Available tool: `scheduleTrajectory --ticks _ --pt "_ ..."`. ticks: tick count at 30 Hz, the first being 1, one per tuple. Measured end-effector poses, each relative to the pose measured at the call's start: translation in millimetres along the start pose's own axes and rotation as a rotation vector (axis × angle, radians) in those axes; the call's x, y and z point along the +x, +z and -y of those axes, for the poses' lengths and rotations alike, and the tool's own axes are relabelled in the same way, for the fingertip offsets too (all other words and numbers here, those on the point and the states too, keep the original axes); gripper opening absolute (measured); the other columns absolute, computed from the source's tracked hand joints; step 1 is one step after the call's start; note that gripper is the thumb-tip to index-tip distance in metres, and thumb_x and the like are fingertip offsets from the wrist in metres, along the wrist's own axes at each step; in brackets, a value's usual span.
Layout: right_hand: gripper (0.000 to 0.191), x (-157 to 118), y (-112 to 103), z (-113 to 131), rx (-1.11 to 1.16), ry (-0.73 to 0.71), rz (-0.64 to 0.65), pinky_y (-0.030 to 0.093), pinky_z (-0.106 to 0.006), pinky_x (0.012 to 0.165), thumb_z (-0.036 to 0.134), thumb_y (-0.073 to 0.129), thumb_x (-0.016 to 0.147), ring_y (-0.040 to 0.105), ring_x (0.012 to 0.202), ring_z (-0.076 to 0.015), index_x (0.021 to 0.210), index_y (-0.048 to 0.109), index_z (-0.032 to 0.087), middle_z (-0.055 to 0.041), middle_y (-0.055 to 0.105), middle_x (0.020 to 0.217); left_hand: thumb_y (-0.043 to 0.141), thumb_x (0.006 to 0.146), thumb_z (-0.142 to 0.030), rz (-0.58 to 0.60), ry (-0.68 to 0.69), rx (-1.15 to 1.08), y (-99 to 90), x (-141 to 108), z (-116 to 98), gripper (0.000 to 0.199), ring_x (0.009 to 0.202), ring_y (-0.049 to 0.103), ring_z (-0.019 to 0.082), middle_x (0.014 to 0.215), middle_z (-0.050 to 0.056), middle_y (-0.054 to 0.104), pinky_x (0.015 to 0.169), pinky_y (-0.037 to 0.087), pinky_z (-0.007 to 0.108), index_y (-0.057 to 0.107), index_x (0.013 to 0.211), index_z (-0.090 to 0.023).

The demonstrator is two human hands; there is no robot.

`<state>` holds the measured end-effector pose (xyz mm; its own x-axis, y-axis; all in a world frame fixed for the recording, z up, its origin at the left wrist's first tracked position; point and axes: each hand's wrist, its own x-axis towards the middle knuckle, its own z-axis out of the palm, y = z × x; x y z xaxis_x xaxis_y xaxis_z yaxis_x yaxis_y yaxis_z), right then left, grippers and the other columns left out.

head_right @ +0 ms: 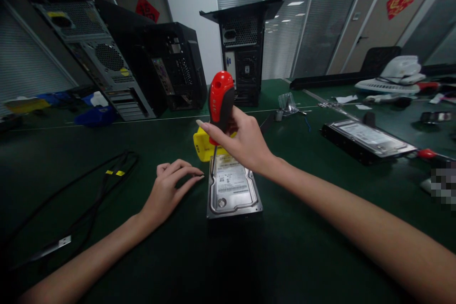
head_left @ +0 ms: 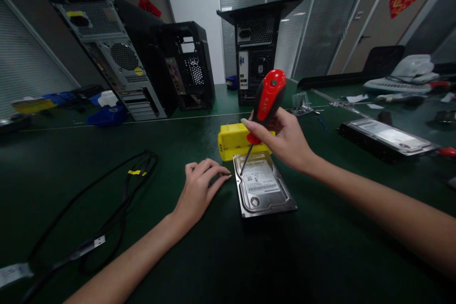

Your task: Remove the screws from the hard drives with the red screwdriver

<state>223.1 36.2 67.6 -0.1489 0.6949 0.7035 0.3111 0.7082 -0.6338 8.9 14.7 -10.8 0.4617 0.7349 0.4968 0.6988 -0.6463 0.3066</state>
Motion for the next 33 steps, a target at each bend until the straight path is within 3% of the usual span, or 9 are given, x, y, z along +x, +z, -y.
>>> scheduleTrajectory --ticks 4,13,21,26,33 --pt "0.027 -0.5 0.1 -1.4 0.008 -0.007 0.013 0.045 -0.022 0.053 0.040 0.063 0.082 0.057 0.065 -0.0098 0.086 0.058 0.014 -0.0020 0.061 0.077 0.056 0.092 -0.032 0.128 -0.118 -0.007 -12.4 4.4 15.7 0.015 0.091 0.057 0.021 0.094 0.001 0.064 0.083 0.029 0.038 0.068 0.095 -0.024" --pt "0.033 -1.2 2.0 -1.5 -0.016 -0.004 0.026 0.047 -0.023 0.053 0.048 0.061 0.081 0.056 0.063 -0.0102 0.083 0.057 0.015 -0.0021 0.061 0.075 0.064 0.085 -0.037 0.343 0.047 0.031 -40.8 11.1 39.1 0.016 0.092 0.056 0.020 0.094 0.000 0.064 0.083 0.027 0.036 0.069 0.097 -0.027" --pt "0.027 -2.3 1.8 -2.0 -0.009 -0.006 0.038 0.047 -0.022 0.053 0.040 0.063 0.082 0.057 0.064 -0.0099 0.086 0.058 0.013 -0.0020 0.062 0.076 0.058 0.090 -0.027 0.234 0.285 0.190 -32.3 7.2 27.7 0.015 0.090 0.056 0.019 0.093 0.002 0.062 0.081 0.025 0.037 0.066 0.102 -0.025" --pt "0.027 -2.4 2.4 -1.1 -0.014 -0.001 0.032 0.047 -0.022 0.053 0.040 0.063 0.081 0.056 0.063 -0.0097 0.084 0.057 0.014 -0.0019 0.061 0.075 0.048 0.095 -0.022 0.221 0.342 0.289 -28.4 5.4 19.5 0.018 0.092 0.055 0.020 0.093 0.004 0.064 0.082 0.025 0.039 0.065 0.103 -0.023" --pt "0.031 -2.3 1.3 1.5 0.021 0.019 -0.013 0.048 -0.022 0.056 0.044 0.063 0.081 0.059 0.067 -0.0104 0.085 0.057 0.013 -0.0027 0.062 0.078 0.048 0.095 -0.019 0.195 0.372 0.280 -21.7 3.1 23.8 0.018 0.088 0.056 0.019 0.090 0.003 0.064 0.081 0.026 0.038 0.065 0.097 -0.022"
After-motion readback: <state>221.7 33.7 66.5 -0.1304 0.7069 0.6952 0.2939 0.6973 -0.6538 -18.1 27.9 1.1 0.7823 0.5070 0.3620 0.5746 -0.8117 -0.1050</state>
